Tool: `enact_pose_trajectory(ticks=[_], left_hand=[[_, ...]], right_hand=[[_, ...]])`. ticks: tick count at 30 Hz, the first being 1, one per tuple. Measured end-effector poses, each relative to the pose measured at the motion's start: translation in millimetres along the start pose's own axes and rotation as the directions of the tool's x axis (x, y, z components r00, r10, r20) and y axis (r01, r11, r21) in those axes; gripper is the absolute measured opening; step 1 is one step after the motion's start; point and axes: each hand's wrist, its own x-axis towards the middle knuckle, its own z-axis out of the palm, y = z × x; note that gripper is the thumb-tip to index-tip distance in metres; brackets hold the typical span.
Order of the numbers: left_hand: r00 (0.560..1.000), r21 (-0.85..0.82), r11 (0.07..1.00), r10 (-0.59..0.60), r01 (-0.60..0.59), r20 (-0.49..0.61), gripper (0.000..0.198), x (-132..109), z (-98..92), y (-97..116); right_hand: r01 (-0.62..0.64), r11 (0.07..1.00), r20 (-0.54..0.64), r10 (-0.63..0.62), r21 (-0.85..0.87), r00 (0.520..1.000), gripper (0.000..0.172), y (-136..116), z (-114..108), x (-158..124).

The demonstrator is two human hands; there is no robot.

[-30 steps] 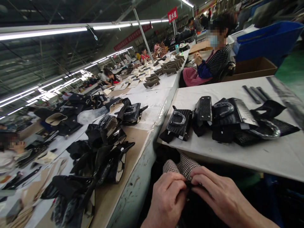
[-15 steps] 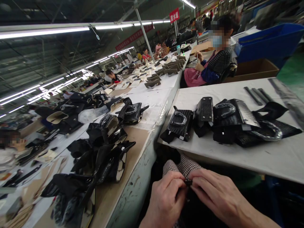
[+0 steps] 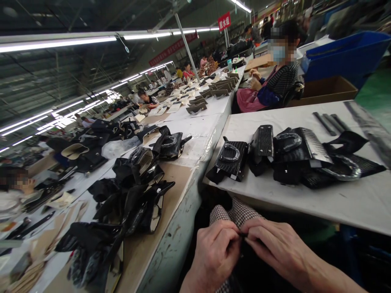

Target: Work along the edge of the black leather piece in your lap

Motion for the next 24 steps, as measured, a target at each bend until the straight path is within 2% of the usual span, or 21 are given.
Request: enact_pose_trajectory(ticks=[6, 8, 10, 12, 14, 16, 18, 21, 24], left_hand=[[1.0, 0.015, 1.0, -0.026, 0.026, -0.014, 0.017, -7.1, 4.7, 1.7], [0.989, -0.006, 0.99, -0.143, 0.143, -0.032, 0.018, -8.8, 6.0, 4.2], [0.94, -0.077, 0.939, -0.34, 0.336, -0.042, 0.02, -8.1, 5.8, 7.5], [0.854, -0.205, 0.835, -0.52, 0.51, 0.009, 0.021, -3.8, 3.0, 10.7], [0.78, -0.316, 0.72, -0.614, 0.618, 0.125, 0.021, 3.4, -2.5, 13.2], [0.733, -0.338, 0.654, -0.64, 0.677, 0.229, 0.019, 10.7, -9.4, 14.7], [0.733, -0.282, 0.677, -0.63, 0.68, 0.257, 0.015, 14.8, -15.7, 14.8], [0.779, -0.148, 0.771, -0.581, 0.62, 0.235, 0.014, 12.4, -21.2, 12.6], [0.831, -0.095, 0.837, -0.51, 0.539, 0.22, 0.017, 4.8, -21.7, 8.5]], right_hand=[[-0.072, 0.989, 0.04, 0.068, 0.126, 0.997, 0.009, 5.7, 6.4, -3.1], [-0.09, 0.981, 0.006, 0.09, 0.174, 0.996, 0.01, 6.6, 8.1, -2.1], [-0.121, 0.973, -0.031, 0.13, 0.198, 0.991, 0.012, 5.9, 9.3, -0.5], [-0.168, 0.962, -0.034, 0.179, 0.216, 0.983, 0.013, 3.8, 9.9, 1.1], [-0.202, 0.952, -0.033, 0.215, 0.23, 0.976, 0.014, 1.3, 10.3, 2.5], [-0.202, 0.953, -0.048, 0.217, 0.224, 0.975, 0.014, -0.7, 10.9, 3.5], [-0.191, 0.958, -0.071, 0.21, 0.212, 0.975, 0.014, -1.8, 12.0, 4.1], [-0.195, 0.959, -0.087, 0.216, 0.204, 0.972, 0.014, -1.8, 14.9, 4.2], [-0.201, 0.956, -0.094, 0.225, 0.216, 0.97, 0.014, -1.3, 17.1, 4.6]])
